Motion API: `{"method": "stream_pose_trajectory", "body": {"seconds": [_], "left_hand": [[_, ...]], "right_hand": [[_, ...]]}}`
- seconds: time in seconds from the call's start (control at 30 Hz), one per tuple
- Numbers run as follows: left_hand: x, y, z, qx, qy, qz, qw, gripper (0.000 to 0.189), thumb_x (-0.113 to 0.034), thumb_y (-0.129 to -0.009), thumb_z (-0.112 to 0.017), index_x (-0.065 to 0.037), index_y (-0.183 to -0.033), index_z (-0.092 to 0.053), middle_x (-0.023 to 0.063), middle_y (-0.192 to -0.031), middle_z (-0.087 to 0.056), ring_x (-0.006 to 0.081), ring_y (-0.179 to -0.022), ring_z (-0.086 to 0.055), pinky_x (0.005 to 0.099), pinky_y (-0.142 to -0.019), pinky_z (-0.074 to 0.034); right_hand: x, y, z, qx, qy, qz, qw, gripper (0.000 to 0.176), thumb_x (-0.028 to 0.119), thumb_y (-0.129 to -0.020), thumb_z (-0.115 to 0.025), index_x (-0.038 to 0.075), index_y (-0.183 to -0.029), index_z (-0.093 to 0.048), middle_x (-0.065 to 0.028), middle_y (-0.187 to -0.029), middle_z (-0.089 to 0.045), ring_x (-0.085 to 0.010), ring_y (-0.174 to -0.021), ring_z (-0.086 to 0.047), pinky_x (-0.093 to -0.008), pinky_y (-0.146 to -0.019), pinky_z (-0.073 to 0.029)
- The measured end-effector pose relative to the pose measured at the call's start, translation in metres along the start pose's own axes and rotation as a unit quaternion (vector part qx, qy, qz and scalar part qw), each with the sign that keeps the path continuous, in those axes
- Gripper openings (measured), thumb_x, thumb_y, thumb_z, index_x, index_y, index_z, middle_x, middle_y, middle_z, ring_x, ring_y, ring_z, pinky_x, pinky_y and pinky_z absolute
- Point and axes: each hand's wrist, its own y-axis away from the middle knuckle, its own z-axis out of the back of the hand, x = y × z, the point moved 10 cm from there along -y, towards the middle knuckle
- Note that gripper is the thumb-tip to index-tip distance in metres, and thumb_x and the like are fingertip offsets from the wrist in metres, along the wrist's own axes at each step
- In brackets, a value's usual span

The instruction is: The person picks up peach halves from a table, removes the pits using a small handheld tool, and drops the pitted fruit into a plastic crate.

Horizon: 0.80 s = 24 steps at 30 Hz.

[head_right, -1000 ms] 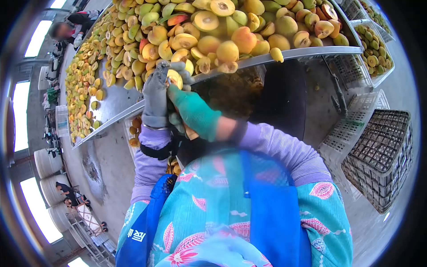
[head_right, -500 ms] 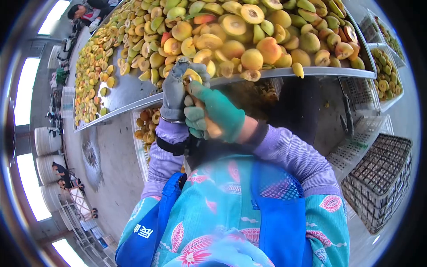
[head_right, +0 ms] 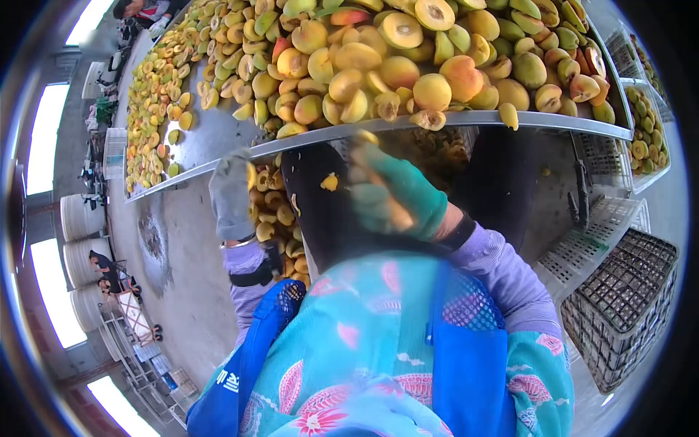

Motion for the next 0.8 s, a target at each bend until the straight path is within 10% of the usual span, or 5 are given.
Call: {"method": "stream_pose_trajectory", "body": {"seconds": [0.17, 0.27, 0.4, 0.57, 0.8], "left_hand": [[-0.009, -0.025, -0.075, 0.075, -0.586, -0.265, 0.762, 0.043, -0.04, -0.086, -0.064, 0.001, -0.101, -0.062, 0.0072, -0.077, -0.066, 0.0147, -0.067, -0.062, 0.0294, -0.055, -0.047], [0.022, -0.069, -0.085, 0.251, -0.541, -0.084, 0.798, 0.04, -0.031, -0.085, -0.068, 0.0, -0.108, -0.062, 0.0072, -0.091, -0.068, 0.0148, -0.07, -0.063, 0.0296, -0.055, -0.047], [0.006, -0.07, -0.038, 0.208, -0.004, -0.017, 0.978, 0.029, -0.022, -0.091, -0.06, -0.004, -0.115, -0.06, 0.005, -0.098, -0.067, 0.01, -0.07, -0.062, 0.0225, -0.055, -0.047], [-0.028, -0.014, -0.06, 0.158, -0.006, -0.178, 0.971, 0.022, -0.016, -0.095, -0.053, -0.003, -0.11, -0.062, 0.0043, -0.092, -0.065, 0.012, -0.073, -0.06, 0.0232, -0.059, -0.048], [-0.03, -0.006, -0.081, 0.134, -0.018, -0.2, 0.97, 0.024, -0.018, -0.096, -0.052, -0.005, -0.112, -0.063, 0.0054, -0.094, -0.064, 0.0141, -0.08, -0.062, 0.0263, -0.068, -0.051]], "right_hand": [[-0.02, -0.017, 0.048, -0.134, 0.072, -0.032, 0.988, 0.038, 0.05, -0.096, -0.046, 0.013, -0.089, -0.049, 0.0043, -0.056, -0.043, -0.0095, -0.042, -0.042, -0.0243, -0.039, -0.037], [0.013, -0.011, 0.023, -0.243, 0.17, 0.068, 0.953, 0.04, 0.051, -0.096, -0.047, 0.011, -0.093, -0.051, 0.0029, -0.057, -0.043, -0.0096, -0.043, -0.042, -0.0244, -0.037, -0.037], [0.048, -0.014, -0.006, -0.24, 0.442, 0.188, 0.844, 0.04, 0.047, -0.096, -0.049, 0.008, -0.093, -0.054, -0.0044, -0.065, -0.053, -0.0158, -0.055, -0.053, -0.0314, -0.049, -0.043], [0.061, -0.037, -0.059, -0.238, 0.743, 0.284, 0.557, 0.044, 0.044, -0.097, -0.046, 0.001, -0.095, -0.054, -0.0223, -0.077, -0.062, -0.0373, -0.071, -0.062, -0.0458, -0.062, -0.047], [0.065, -0.034, -0.046, -0.225, 0.78, 0.338, 0.476, 0.046, 0.045, -0.096, -0.047, 0.0, -0.097, -0.053, -0.0228, -0.075, -0.062, -0.0414, -0.073, -0.06, -0.0471, -0.063, -0.047]]}}
